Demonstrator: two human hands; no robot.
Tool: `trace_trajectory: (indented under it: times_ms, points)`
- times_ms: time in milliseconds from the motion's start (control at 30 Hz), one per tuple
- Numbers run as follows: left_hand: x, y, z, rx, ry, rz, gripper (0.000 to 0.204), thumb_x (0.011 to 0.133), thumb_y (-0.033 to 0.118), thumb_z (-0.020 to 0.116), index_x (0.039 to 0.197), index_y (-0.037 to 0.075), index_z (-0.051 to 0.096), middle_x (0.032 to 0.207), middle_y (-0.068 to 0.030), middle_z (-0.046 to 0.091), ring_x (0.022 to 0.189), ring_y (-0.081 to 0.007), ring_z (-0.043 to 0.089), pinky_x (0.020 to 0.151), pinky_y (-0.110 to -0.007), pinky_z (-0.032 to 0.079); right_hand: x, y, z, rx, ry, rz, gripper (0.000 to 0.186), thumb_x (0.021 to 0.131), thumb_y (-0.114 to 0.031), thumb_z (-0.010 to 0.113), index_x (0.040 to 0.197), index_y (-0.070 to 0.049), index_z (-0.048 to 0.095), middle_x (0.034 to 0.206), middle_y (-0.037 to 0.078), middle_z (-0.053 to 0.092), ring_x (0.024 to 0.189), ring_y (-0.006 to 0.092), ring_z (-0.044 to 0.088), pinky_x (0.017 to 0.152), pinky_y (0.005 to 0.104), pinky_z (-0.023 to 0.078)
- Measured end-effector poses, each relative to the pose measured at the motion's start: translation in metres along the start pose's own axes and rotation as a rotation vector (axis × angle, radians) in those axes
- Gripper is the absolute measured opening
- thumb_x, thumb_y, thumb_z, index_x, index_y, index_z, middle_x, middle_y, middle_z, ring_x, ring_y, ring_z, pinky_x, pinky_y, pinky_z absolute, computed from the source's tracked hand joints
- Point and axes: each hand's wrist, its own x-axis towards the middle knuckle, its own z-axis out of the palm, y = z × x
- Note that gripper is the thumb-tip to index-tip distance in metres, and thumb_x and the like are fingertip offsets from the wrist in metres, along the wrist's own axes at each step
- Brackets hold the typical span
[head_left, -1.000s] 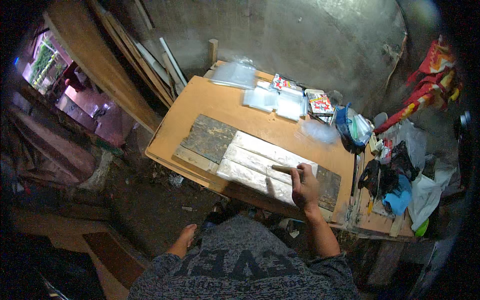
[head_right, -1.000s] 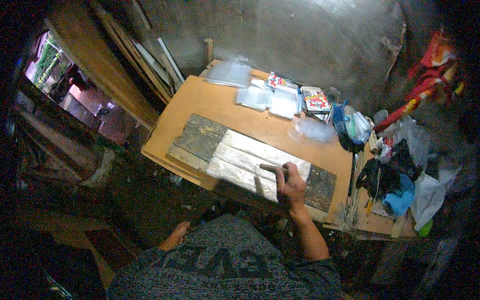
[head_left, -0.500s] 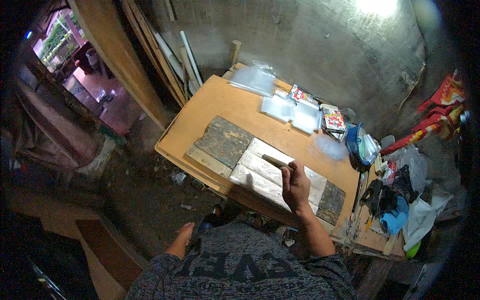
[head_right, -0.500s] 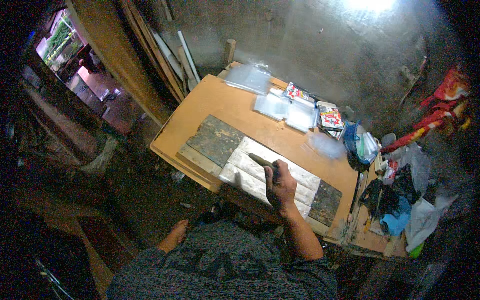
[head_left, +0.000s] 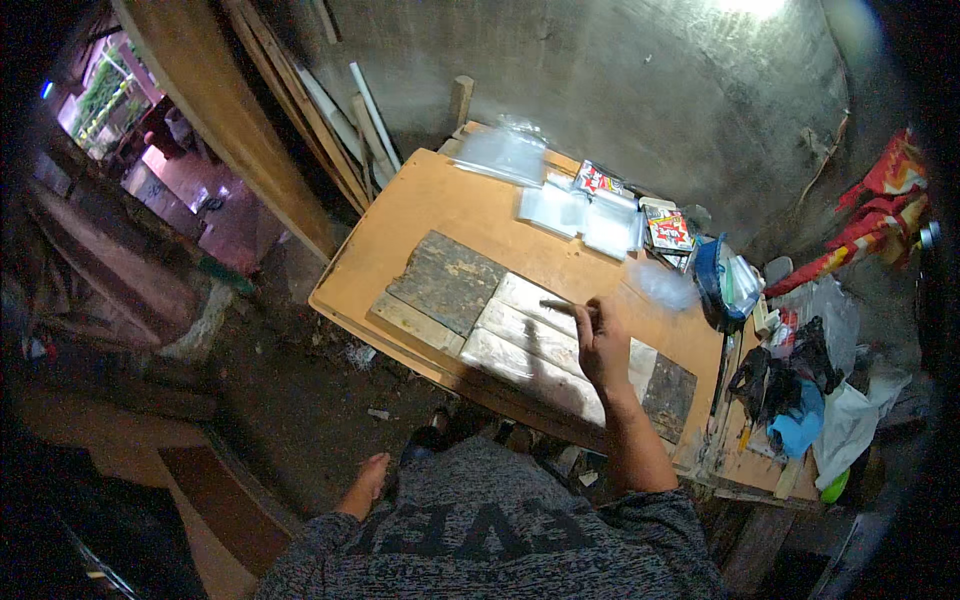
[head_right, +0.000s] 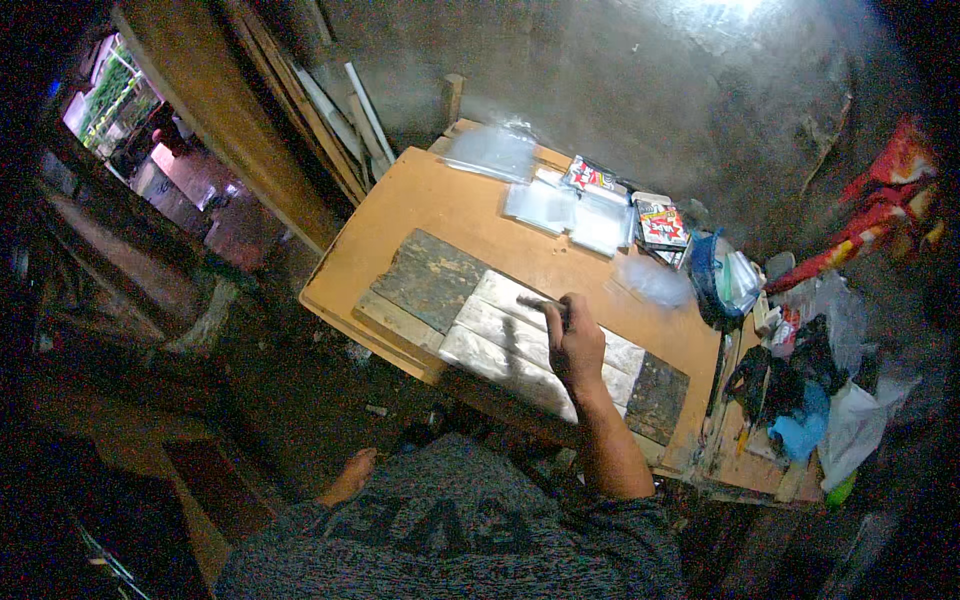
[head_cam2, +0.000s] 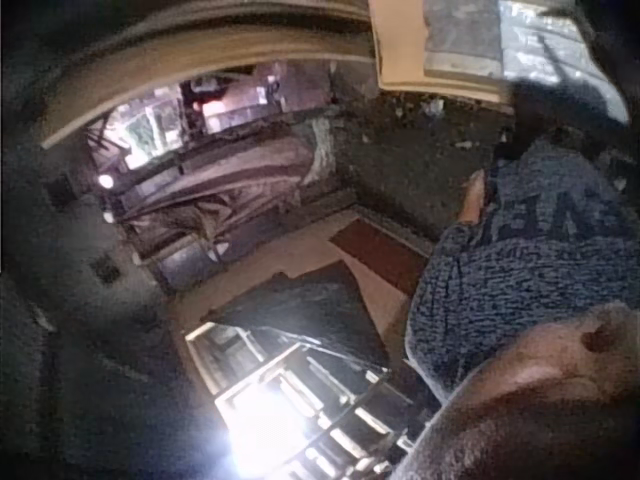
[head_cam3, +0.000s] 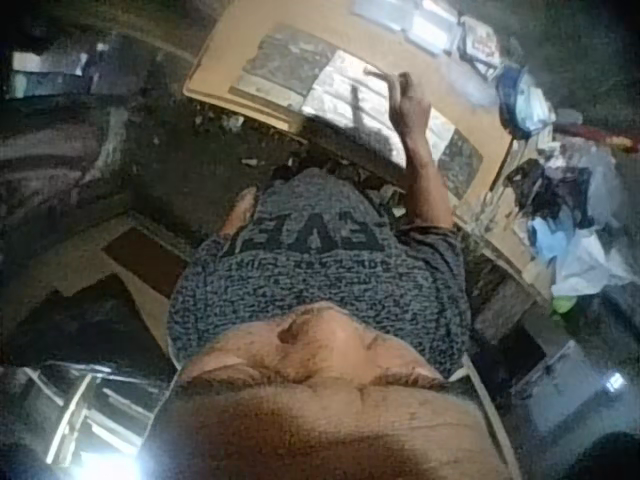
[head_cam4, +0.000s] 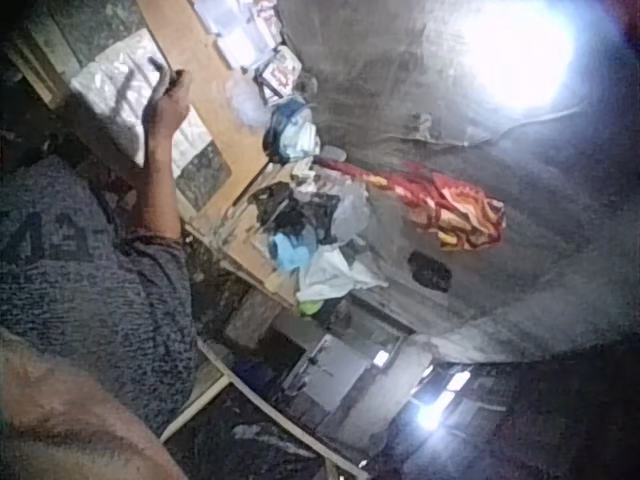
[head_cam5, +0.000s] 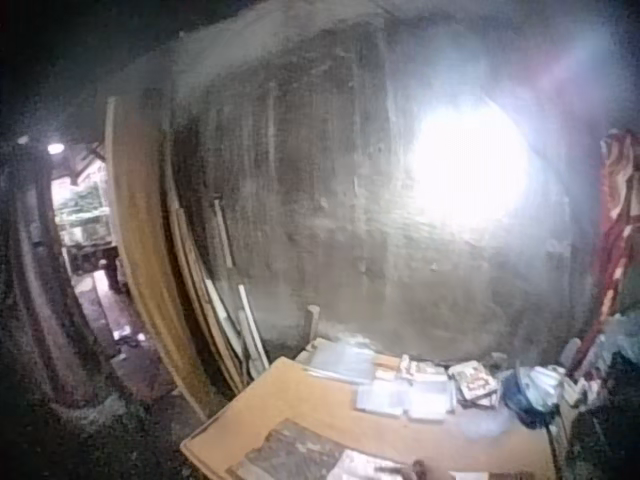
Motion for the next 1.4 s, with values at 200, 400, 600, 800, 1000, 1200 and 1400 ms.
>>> trace_trajectory:
  times_ms: [200, 400, 600, 800, 1000, 1200, 1400]
  points:
    - [-0.028, 0.039, 0.007, 0.009, 0.024, 0.048, 0.062, 0.100, 0.052, 0.051, 0.150, 0.015, 0.046, 0.122, -0.0139, 0.063, 0.094, -0.0306, 0.062, 0.072, -0.047, 0.052, -0.004, 0.020, -0.033, 0.025, 0.124, 0.154, 0.025, 0.097, -0.028, 0.065, 0.106, -0.004, 0.061, 0.088, 0.022, 0.069, 0.079, 0.0360, 0.069, 0.071, 0.0432, 0.053]
    - [-0.037, 0.075, 0.017, 0.094, 0.004, 0.010, 0.061, 0.101, 0.049, 0.052, 0.150, 0.014, 0.046, 0.129, -0.0161, 0.063, 0.091, -0.0297, 0.064, 0.061, -0.043, 0.052, -0.023, 0.044, -0.060, -0.033, 0.227, 0.187, 0.022, 0.096, -0.026, 0.066, 0.103, -0.006, 0.063, 0.086, 0.022, 0.070, 0.079, 0.0370, 0.070, 0.071, 0.0427, 0.054]
    - [0.002, 0.063, 0.026, 0.132, -0.037, 0.045, 0.059, 0.101, 0.046, 0.053, 0.150, 0.014, 0.046, 0.137, -0.0160, 0.060, 0.094, -0.0309, 0.065, 0.064, -0.046, 0.052, -0.033, 0.054, -0.089, -0.086, 0.232, 0.276, 0.024, 0.095, -0.026, 0.066, 0.103, -0.003, 0.063, 0.082, 0.022, 0.070, 0.076, 0.0353, 0.071, 0.069, 0.0434, 0.054]
    - [0.023, 0.049, 0.029, 0.136, -0.087, 0.084, 0.059, 0.101, 0.045, 0.053, 0.151, 0.015, 0.045, 0.136, -0.0158, 0.061, 0.088, -0.0325, 0.066, 0.058, -0.047, 0.051, -0.051, 0.067, -0.112, -0.093, 0.288, 0.290, 0.025, 0.095, -0.025, 0.066, 0.105, -0.002, 0.063, 0.081, 0.023, 0.069, 0.076, 0.0372, 0.070, 0.070, 0.0431, 0.053]
    - [0.008, 0.065, 0.045, 0.178, -0.032, 0.075, 0.061, 0.100, 0.047, 0.053, 0.152, 0.016, 0.044, 0.132, -0.0147, 0.062, 0.081, -0.0356, 0.067, 0.047, -0.044, 0.048, -0.058, 0.081, -0.129, -0.140, 0.321, 0.251, 0.025, 0.096, -0.026, 0.065, 0.104, -0.002, 0.062, 0.088, 0.024, 0.069, 0.080, 0.0376, 0.070, 0.071, 0.0447, 0.053]
    - [-0.027, 0.097, 0.052, 0.268, -0.033, 0.086, 0.063, 0.100, 0.049, 0.052, 0.153, 0.016, 0.042, 0.133, -0.0151, 0.061, 0.082, -0.0336, 0.066, 0.047, -0.045, 0.049, -0.078, 0.078, -0.146, -0.107, 0.368, 0.340, 0.026, 0.097, -0.029, 0.065, 0.104, -0.005, 0.060, 0.080, 0.021, 0.067, 0.072, 0.0364, 0.067, 0.065, 0.0452, 0.051]
    - [-0.030, 0.104, 0.054, 0.291, -0.052, 0.114, 0.065, 0.100, 0.050, 0.052, 0.153, 0.014, 0.042, 0.140, -0.0157, 0.057, 0.097, -0.0315, 0.063, 0.068, -0.051, 0.053, -0.092, 0.115, -0.170, -0.146, 0.347, 0.371, 0.027, 0.098, -0.030, 0.063, 0.105, -0.004, 0.060, 0.081, 0.020, 0.065, 0.072, 0.0382, 0.066, 0.066, 0.0446, 0.050]
